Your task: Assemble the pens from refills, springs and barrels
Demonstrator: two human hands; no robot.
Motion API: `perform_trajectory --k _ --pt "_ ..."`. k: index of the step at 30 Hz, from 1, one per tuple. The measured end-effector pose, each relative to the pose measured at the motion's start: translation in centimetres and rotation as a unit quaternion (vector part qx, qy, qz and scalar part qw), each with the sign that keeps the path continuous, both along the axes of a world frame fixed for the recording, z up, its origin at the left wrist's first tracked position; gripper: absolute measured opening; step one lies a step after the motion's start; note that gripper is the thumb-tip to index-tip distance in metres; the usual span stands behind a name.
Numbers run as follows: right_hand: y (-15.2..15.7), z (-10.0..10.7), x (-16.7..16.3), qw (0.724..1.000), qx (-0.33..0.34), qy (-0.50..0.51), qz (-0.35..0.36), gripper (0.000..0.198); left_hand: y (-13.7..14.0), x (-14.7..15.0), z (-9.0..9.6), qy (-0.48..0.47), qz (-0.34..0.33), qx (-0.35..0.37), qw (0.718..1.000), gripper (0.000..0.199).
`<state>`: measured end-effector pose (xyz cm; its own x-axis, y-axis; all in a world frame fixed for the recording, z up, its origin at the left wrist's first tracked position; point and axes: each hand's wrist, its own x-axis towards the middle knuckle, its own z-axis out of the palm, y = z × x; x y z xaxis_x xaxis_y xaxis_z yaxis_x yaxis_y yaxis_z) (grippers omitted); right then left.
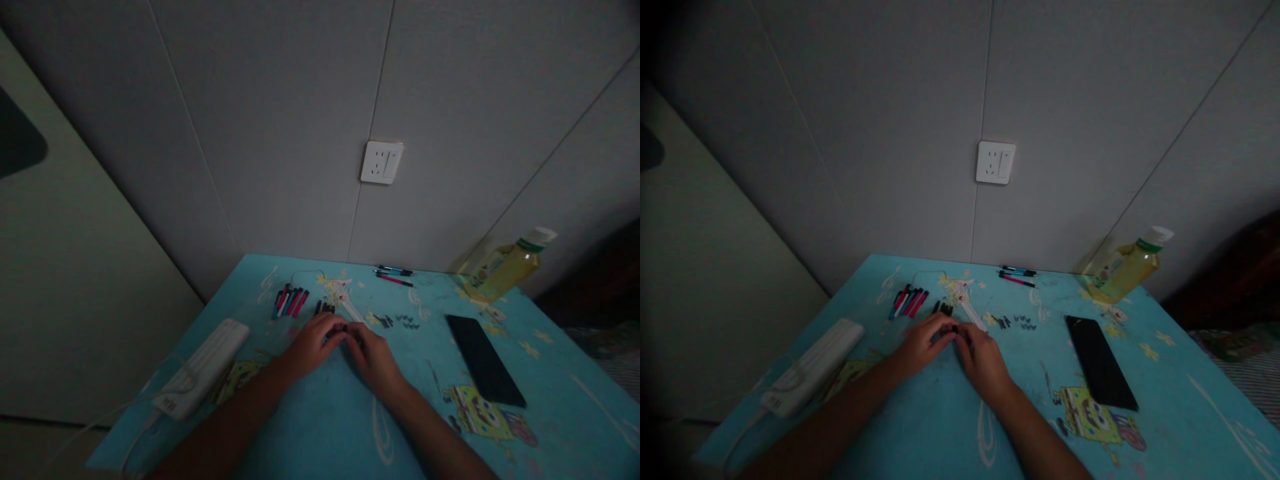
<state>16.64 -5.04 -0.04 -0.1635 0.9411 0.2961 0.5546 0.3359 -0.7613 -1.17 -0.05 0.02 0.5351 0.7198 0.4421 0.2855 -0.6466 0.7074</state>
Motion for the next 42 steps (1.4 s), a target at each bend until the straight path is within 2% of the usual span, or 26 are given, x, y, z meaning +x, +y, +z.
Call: perform_trajectory --k 5,10,14,16,19,23,28,36,42 --pt "-0.2 0.7 0.0 1.000 0.001 -0.003 0.012 0.023 0.0 0.2 0.0 -0.039 0.000 -0.010 0.999 0.014" --pt "-0.1 0.8 0.2 0.998 0.015 -0.051 0.016 0.023 0.1 0.2 -0.2 -0.070 0.023 0.005 0.997 0.012" --pt "0.1 0.3 0.4 0.994 0.025 -0.106 0.015 0.021 0.1 -0.1 -0.7 -0.045 0.036 0.002 0.998 0.014" --pt "0.3 0.1 0.7 0.989 0.026 -0.144 -0.005 0.021 0.1 -0.1 -0.9 -0.023 0.042 0.004 0.999 0.013" --pt "0.8 0.0 1.9 0.974 0.030 -0.211 -0.072 0.020 0.0 0.0 -1.0 -0.005 0.052 0.010 0.999 0.013" --pt "1.6 -0.1 3.9 0.942 0.037 -0.291 -0.161 0.021 -0.1 0.1 -1.1 0.025 0.018 0.012 0.999 0.014" --pt "2.2 -0.7 4.9 0.920 0.031 -0.336 -0.200 0.022 -0.1 0.2 -1.0 0.049 -0.009 0.018 0.999 0.015" --pt "2.0 -1.1 4.2 0.939 0.040 -0.302 -0.158 0.019 -0.2 0.3 -0.9 0.169 -0.024 0.102 0.980 0.016" --pt "1.9 -1.3 3.5 0.948 0.050 -0.280 -0.141 0.020 -0.2 0.5 -1.2 0.213 -0.030 0.116 0.970 0.018"
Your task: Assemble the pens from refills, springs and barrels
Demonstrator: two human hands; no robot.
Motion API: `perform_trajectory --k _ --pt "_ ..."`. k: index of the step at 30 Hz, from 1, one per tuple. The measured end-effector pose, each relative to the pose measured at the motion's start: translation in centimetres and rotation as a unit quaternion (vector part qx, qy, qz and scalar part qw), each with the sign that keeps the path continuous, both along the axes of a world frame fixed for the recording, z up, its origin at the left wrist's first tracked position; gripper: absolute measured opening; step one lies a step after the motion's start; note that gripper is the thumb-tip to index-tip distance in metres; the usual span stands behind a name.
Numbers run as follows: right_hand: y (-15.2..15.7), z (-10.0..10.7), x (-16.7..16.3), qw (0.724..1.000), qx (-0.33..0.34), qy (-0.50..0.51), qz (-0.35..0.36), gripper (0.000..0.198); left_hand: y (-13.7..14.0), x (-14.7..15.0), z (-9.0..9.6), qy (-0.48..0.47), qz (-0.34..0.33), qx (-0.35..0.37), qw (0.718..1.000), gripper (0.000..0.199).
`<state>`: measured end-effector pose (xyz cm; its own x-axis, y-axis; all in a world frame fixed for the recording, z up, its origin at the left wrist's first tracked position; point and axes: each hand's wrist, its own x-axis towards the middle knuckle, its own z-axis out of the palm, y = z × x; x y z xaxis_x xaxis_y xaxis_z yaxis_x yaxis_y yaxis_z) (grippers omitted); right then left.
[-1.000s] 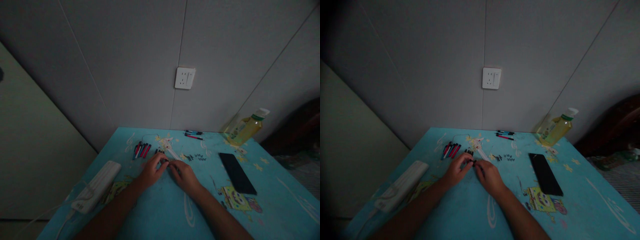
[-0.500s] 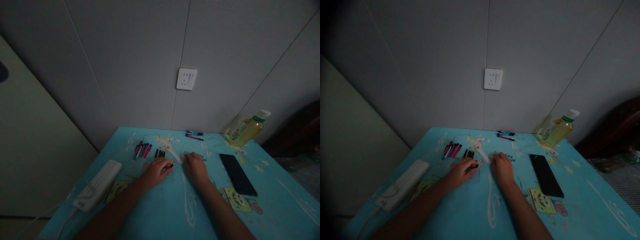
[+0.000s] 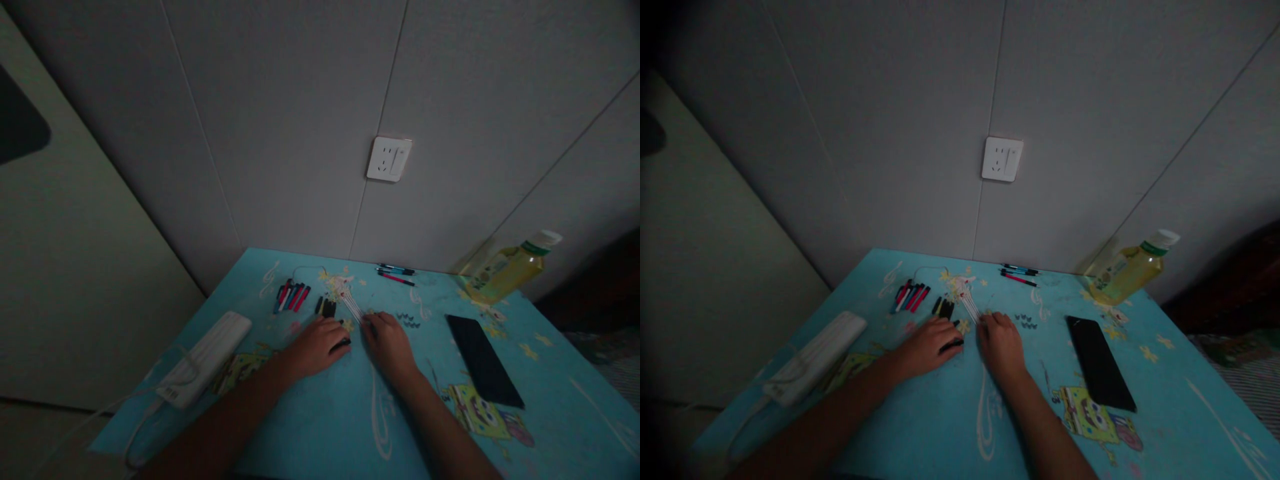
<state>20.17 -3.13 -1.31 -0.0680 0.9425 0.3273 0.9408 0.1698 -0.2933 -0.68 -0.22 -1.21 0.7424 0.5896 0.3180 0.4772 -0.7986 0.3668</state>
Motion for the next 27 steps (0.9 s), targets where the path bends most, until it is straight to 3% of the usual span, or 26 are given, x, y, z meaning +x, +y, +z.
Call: perform_trajectory --k 10,16,19,22,27 --pt "0.0 0.1 -0.6 0.998 0.015 0.026 0.049 0.015 0.1 -0.1 -0.3 0.016 0.032 0.000 0.999 0.017" --pt "-0.2 0.2 -1.3 0.993 0.022 0.063 0.096 0.020 0.5 -0.2 0.0 -0.054 0.086 -0.020 0.995 0.023" --pt "-0.4 0.3 -1.4 0.992 0.016 0.060 0.106 0.021 1.9 -1.2 0.1 -0.078 0.157 0.002 0.985 0.015" --pt "-0.5 0.5 -1.4 0.992 0.010 0.062 0.109 0.022 3.3 -2.6 -0.4 -0.020 0.298 0.057 0.953 0.015" --pt "-0.7 0.7 -1.4 0.992 -0.005 0.070 0.110 0.022 4.3 -3.7 -1.8 -0.001 0.361 0.074 0.930 0.032"
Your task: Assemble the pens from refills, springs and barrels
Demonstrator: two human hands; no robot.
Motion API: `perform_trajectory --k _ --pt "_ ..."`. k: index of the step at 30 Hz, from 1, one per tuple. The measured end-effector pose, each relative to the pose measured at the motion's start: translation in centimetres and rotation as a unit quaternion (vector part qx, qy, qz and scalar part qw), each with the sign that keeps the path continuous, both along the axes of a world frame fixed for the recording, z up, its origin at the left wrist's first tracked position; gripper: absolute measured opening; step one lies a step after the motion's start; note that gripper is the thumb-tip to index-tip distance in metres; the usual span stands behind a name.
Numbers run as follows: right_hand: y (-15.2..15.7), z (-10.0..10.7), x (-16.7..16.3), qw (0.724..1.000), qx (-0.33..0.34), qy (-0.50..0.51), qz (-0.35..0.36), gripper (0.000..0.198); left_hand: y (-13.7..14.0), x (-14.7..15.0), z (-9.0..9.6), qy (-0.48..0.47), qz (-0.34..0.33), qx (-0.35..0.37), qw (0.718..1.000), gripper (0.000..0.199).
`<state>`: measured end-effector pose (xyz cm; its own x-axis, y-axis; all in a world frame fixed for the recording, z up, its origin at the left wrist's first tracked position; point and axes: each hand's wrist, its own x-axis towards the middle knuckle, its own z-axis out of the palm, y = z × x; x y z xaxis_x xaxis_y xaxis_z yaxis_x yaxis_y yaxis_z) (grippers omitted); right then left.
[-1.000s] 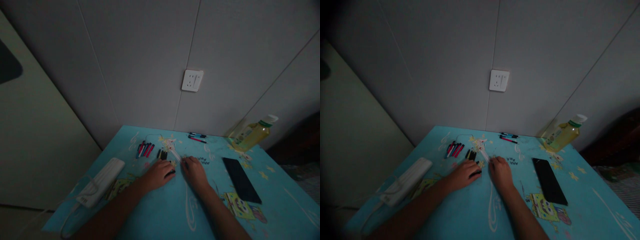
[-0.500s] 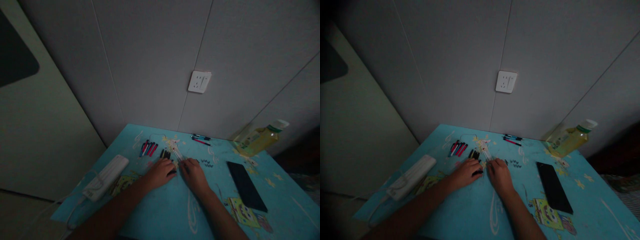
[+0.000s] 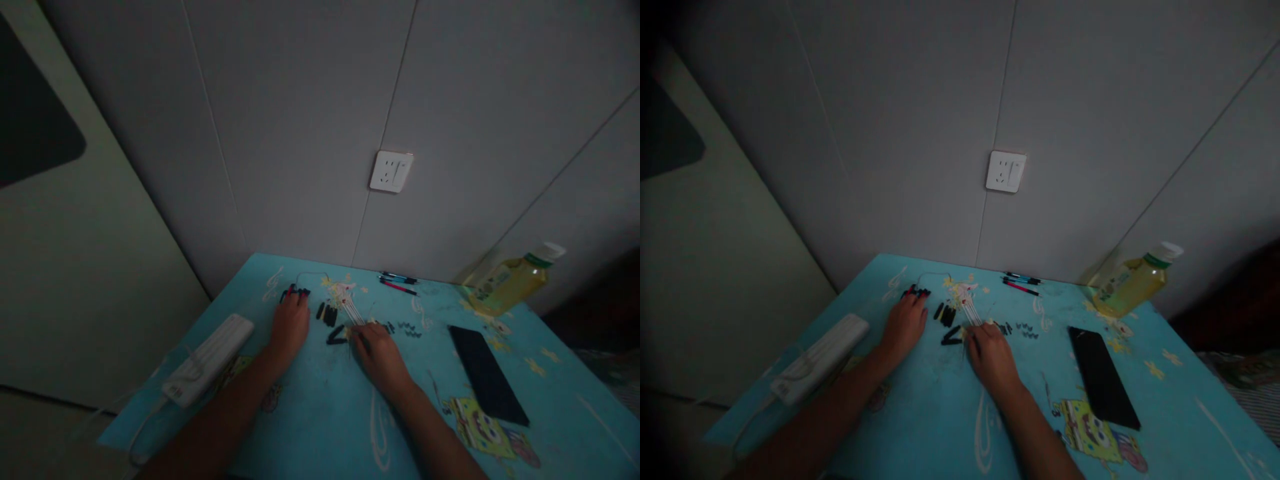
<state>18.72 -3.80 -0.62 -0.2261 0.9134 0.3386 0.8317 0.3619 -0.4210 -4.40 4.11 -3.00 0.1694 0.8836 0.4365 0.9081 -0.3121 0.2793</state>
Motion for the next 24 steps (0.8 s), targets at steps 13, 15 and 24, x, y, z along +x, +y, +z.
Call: perform_trajectory --k 13,15,24 --pt "-0.3 0.0 -0.2 1.000 -0.002 0.019 0.017 0.022 0.1 -0.3 0.0 -0.010 -0.023 0.004 1.000 0.020" --pt "-0.3 0.1 -0.3 0.999 0.002 0.027 0.018 0.022 -0.4 0.4 0.8 -0.035 -0.065 0.005 0.997 0.019" --pt "-0.9 1.0 -0.8 0.993 0.014 0.095 0.076 0.025 -4.7 4.0 1.9 -0.301 -0.277 -0.071 0.910 0.014"
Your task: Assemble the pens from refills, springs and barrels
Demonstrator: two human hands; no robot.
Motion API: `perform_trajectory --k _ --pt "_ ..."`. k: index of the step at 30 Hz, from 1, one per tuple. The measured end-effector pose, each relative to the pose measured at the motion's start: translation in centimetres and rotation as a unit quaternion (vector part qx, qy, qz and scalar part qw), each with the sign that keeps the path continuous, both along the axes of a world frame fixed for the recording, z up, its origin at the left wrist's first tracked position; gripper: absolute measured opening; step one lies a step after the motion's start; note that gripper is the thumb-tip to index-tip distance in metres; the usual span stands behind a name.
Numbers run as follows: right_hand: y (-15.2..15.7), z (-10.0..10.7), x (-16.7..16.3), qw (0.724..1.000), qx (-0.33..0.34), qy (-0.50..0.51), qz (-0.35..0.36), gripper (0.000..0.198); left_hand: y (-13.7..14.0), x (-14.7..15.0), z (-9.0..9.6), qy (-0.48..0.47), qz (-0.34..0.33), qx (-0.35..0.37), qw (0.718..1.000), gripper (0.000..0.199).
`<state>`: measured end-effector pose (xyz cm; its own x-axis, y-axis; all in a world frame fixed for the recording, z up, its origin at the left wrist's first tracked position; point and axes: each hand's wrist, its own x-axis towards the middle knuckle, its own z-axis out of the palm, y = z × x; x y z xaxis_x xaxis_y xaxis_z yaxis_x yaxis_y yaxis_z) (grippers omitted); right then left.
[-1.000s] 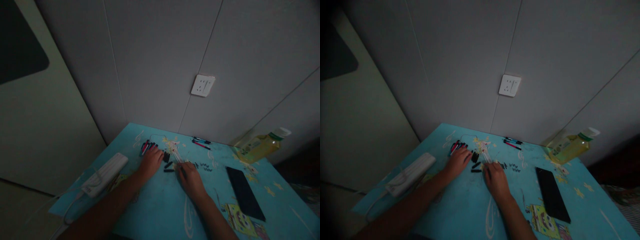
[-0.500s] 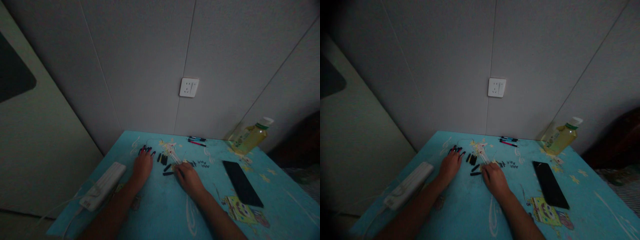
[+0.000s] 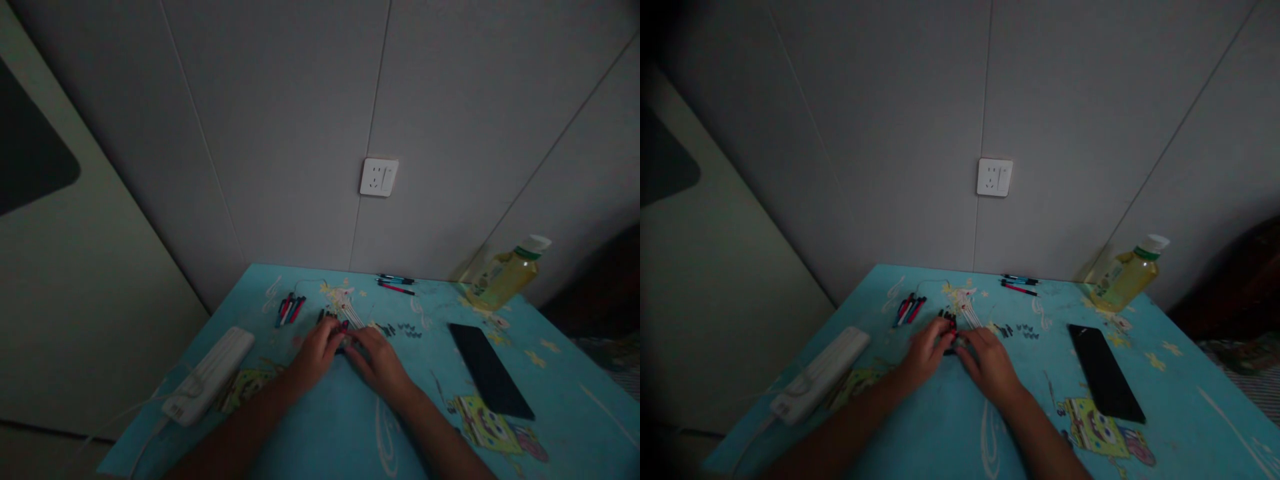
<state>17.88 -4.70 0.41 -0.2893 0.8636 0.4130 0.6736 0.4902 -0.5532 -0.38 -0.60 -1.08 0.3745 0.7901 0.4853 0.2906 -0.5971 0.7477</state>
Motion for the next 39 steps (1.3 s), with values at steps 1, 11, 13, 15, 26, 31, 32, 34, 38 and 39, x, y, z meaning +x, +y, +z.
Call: perform_trajectory --k 1,11,13,15,26,31,32,34,38,39 --pt "-0.1 0.2 -0.1 1.000 -0.003 0.005 0.011 0.024 -0.4 0.3 -0.2 -0.018 -0.008 -0.022 1.000 0.014" --pt "-0.2 1.0 -0.2 0.995 -0.028 0.097 -0.021 0.025 -0.3 1.0 -0.5 -0.168 -0.030 -0.168 0.971 0.021" --pt "-0.1 0.9 -0.1 0.994 -0.020 0.103 -0.033 0.024 0.1 0.8 -0.6 -0.177 0.009 -0.136 0.975 0.037" --pt "0.0 0.7 0.1 0.995 -0.011 0.091 -0.051 0.023 0.5 0.4 -0.4 -0.139 0.058 -0.072 0.986 0.052" --pt "0.0 0.1 0.2 0.993 -0.003 0.095 -0.064 0.016 0.0 -0.2 0.5 0.176 -0.023 0.107 0.978 0.024" --pt "0.1 0.5 -0.4 0.990 -0.003 0.139 -0.025 0.021 0.2 -0.1 -0.1 0.148 -0.015 0.082 0.985 0.013" --pt "0.6 0.7 -0.3 0.990 0.001 0.138 -0.028 0.023 0.3 -0.2 -0.1 0.131 -0.005 0.074 0.989 0.013" --pt "2.6 0.8 0.4 0.992 0.004 0.105 -0.068 0.027 0.7 -0.4 0.0 0.090 0.020 0.065 0.994 0.014" --pt "8.1 0.4 2.3 0.982 -0.051 -0.024 -0.181 0.027 1.3 -0.8 0.2 0.024 0.042 0.064 0.997 0.016" --pt "9.4 0.2 2.6 0.980 -0.062 -0.034 -0.187 0.029 1.4 -0.9 0.3 0.014 0.046 0.063 0.997 0.016"
